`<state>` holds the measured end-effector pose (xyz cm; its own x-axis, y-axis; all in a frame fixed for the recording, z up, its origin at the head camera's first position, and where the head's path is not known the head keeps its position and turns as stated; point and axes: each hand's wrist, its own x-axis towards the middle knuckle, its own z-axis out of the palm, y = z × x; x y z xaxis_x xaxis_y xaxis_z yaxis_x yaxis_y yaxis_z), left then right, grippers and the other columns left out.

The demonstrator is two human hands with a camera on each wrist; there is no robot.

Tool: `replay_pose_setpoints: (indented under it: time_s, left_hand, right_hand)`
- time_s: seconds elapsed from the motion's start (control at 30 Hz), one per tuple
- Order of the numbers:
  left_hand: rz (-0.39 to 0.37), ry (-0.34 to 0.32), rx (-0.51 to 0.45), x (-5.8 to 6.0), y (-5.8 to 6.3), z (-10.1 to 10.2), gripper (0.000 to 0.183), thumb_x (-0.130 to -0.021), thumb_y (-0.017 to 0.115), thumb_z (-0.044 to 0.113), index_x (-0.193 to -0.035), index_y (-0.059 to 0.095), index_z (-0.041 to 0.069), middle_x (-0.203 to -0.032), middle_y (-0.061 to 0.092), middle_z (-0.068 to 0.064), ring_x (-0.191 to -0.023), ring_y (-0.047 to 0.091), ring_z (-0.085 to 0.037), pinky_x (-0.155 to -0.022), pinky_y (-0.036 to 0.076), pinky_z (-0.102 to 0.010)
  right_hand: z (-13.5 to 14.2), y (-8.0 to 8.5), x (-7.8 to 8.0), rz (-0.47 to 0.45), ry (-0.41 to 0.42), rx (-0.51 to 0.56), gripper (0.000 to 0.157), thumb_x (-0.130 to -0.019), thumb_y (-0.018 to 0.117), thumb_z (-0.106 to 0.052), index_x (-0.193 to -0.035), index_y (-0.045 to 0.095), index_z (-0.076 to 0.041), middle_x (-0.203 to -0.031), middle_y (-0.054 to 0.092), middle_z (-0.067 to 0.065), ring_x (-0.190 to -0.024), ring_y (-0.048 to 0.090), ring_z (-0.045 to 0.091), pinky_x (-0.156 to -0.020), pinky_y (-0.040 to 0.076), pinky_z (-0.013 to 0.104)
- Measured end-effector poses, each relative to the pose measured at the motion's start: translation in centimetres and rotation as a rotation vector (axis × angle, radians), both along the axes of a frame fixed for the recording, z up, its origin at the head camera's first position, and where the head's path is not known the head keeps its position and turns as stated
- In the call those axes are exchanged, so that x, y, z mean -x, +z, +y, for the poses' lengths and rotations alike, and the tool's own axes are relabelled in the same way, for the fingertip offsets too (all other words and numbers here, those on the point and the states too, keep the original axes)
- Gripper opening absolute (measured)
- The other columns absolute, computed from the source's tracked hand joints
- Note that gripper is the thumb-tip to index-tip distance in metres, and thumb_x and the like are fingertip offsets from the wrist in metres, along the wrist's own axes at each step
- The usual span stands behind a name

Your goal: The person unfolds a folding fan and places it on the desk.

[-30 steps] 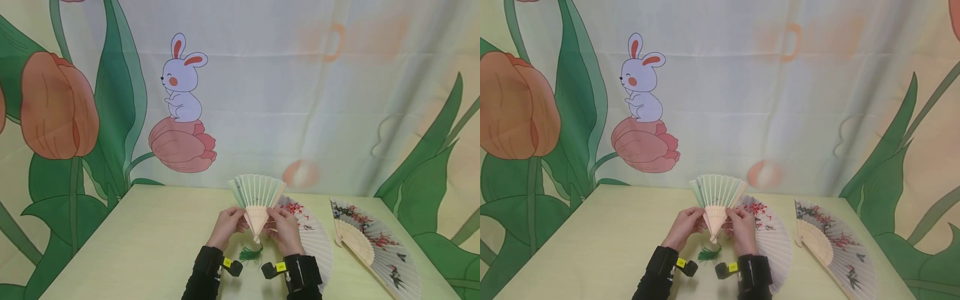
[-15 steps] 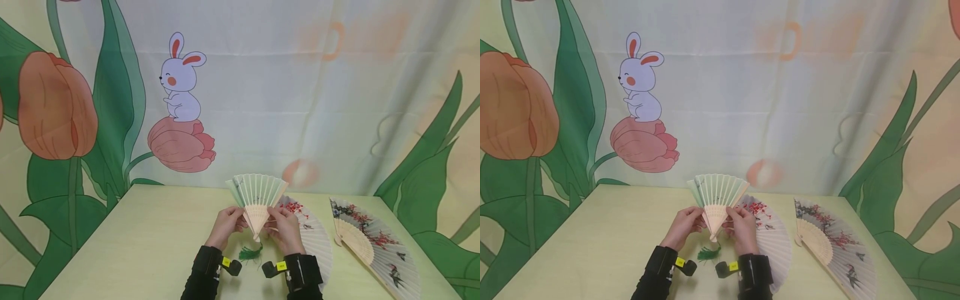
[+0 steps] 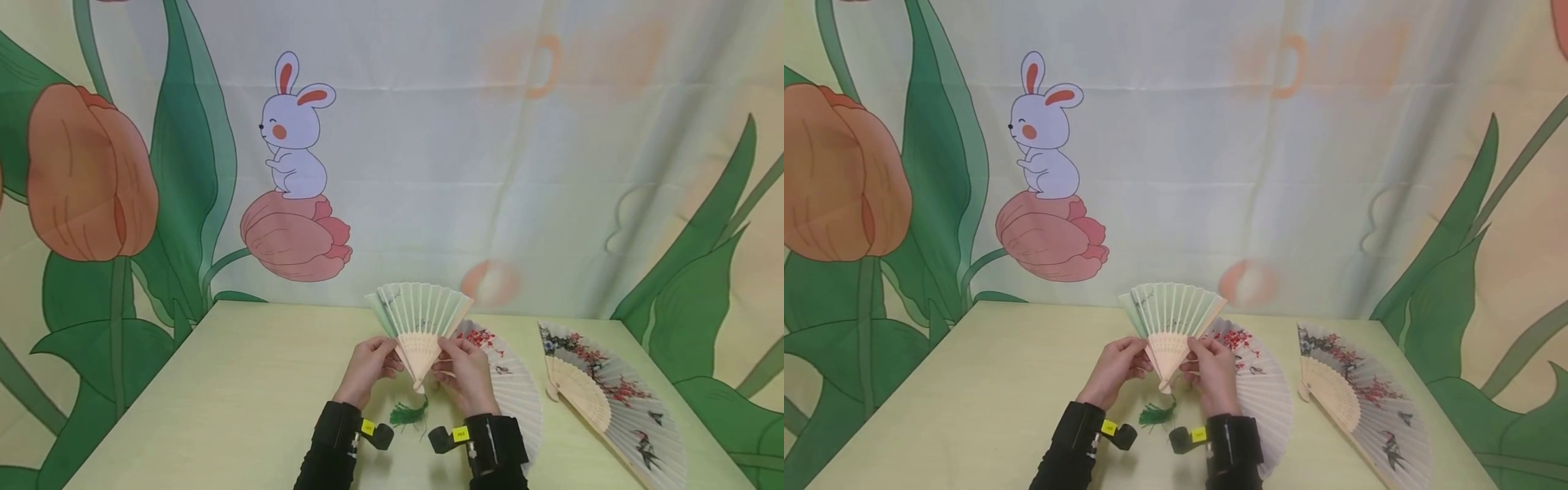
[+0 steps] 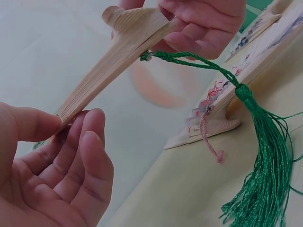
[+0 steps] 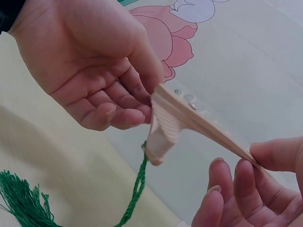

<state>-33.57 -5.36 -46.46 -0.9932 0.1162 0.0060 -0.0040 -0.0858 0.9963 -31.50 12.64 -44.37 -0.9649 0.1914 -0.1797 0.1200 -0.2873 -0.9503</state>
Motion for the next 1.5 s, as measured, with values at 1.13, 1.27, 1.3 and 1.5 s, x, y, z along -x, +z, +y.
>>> replay_pose_setpoints:
  time_s: [1.13, 1.27, 1.3, 1.5]
  left_hand:
    - [0.000, 0.030, -0.016, 0.12, 0.16, -0.57, 0.026, -0.101, 0.052, 0.020, -0.095, 0.065, -0.002, -0.079, 0.065, -0.007, -0.069, 0.063, -0.016, -0.060, 0.052, -0.025]
    - [-0.004, 0.030, -0.022, 0.13, 0.15, -0.61, 0.026, -0.101, 0.052, 0.020, -0.095, 0.065, -0.002, -0.079, 0.065, -0.007, -0.069, 0.063, -0.015, -0.060, 0.052, -0.025]
    - [-0.004, 0.029, -0.023, 0.14, 0.12, -0.62, 0.025, -0.101, 0.053, 0.020, -0.095, 0.065, -0.002, -0.079, 0.065, -0.007, -0.069, 0.063, -0.015, -0.060, 0.052, -0.025]
    - [-0.004, 0.032, -0.019, 0.13, 0.06, -0.71, 0.026, -0.101, 0.053, 0.020, -0.095, 0.065, -0.002, -0.081, 0.065, -0.009, -0.069, 0.064, -0.016, -0.060, 0.052, -0.025]
  right_hand:
    - [0.08, 0.32, 0.22, 0.008, -0.047, -0.011, 0.020, -0.095, 0.064, -0.021, -0.096, 0.058, -0.002, -0.075, 0.060, 0.004, -0.062, 0.063, 0.017, -0.056, 0.053, 0.027]
    - [0.18, 0.36, 0.16, 0.000, -0.057, -0.014, 0.021, -0.095, 0.064, -0.021, -0.096, 0.058, -0.002, -0.075, 0.059, 0.004, -0.063, 0.063, 0.018, -0.056, 0.053, 0.027]
    - [0.19, 0.35, 0.15, 0.001, -0.056, -0.014, 0.021, -0.095, 0.064, -0.021, -0.095, 0.058, -0.001, -0.075, 0.059, 0.004, -0.063, 0.063, 0.018, -0.056, 0.053, 0.027]
    - [0.22, 0.40, 0.09, 0.004, -0.061, -0.003, 0.019, -0.096, 0.063, -0.020, -0.093, 0.057, -0.002, -0.073, 0.059, 0.003, -0.061, 0.063, 0.017, -0.055, 0.052, 0.026]
